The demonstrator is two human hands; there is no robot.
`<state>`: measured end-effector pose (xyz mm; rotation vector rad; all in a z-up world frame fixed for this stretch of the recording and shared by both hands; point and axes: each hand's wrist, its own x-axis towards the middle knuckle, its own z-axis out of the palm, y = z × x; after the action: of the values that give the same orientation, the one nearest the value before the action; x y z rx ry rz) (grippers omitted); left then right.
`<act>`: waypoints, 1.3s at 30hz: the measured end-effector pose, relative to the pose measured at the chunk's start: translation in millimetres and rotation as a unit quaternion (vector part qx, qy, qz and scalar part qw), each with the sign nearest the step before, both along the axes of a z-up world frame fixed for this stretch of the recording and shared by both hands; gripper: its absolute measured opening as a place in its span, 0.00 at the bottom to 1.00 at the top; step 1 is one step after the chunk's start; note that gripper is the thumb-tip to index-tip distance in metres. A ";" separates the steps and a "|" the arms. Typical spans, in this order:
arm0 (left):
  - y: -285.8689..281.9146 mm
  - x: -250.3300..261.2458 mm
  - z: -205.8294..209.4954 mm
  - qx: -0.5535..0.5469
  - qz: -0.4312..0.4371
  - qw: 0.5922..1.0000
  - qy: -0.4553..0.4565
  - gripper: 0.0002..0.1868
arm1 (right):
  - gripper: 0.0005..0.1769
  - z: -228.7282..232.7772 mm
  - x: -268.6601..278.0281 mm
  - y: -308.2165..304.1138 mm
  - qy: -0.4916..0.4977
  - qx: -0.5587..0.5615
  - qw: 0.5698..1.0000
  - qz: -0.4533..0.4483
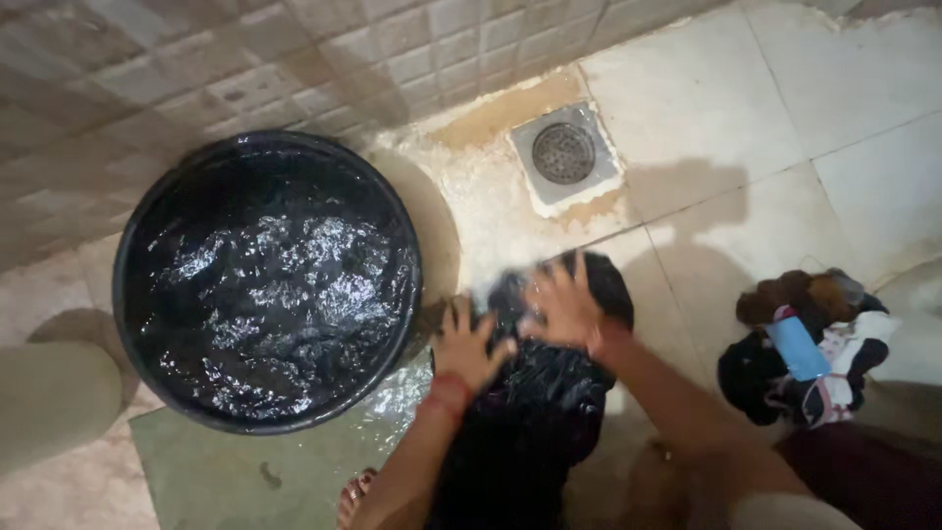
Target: The person hand-washes a dark garment on a tiled floor using a basin of water and a scrub brush. They repeatedly scrub the fabric, rinse it under running tap water, and wring it out.
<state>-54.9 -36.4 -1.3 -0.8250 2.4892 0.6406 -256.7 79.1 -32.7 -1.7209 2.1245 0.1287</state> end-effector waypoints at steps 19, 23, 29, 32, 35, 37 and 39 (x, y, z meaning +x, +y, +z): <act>63.3 72.8 -23.9 -0.034 -0.108 0.982 0.155 0.55 | 0.56 0.2 40.2 119.0 -0.028 -0.010 0.998 0.057; 118.2 96.6 -60.9 -0.061 -0.130 0.970 0.195 0.43 | 0.33 -45.4 86.7 138.8 0.103 -0.217 0.962 0.130; 99.3 56.3 -78.7 0.001 -0.070 0.976 0.205 0.41 | 0.15 -50.9 53.1 84.9 -0.049 -0.157 0.968 0.190; 87.3 48.8 -81.8 -0.026 -0.054 0.952 0.301 0.40 | 0.20 -25.8 46.6 69.8 -0.001 -0.142 0.964 0.226; 79.7 46.6 -78.6 0.023 -0.046 0.963 0.266 0.38 | 0.26 -7.0 49.7 57.2 0.025 -0.094 0.967 0.233; 72.6 41.9 -65.4 0.034 -0.043 0.957 0.284 0.37 | 0.30 4.2 53.3 51.0 0.005 -0.017 0.975 0.220; 50.6 30.9 -42.9 0.115 -0.050 0.972 0.196 0.38 | 0.28 18.7 54.6 47.7 -0.061 0.047 0.988 0.135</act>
<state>-24.0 14.2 -44.2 -0.5199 2.7056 1.1241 -202.1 126.8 -14.1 -1.9014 1.7635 0.1910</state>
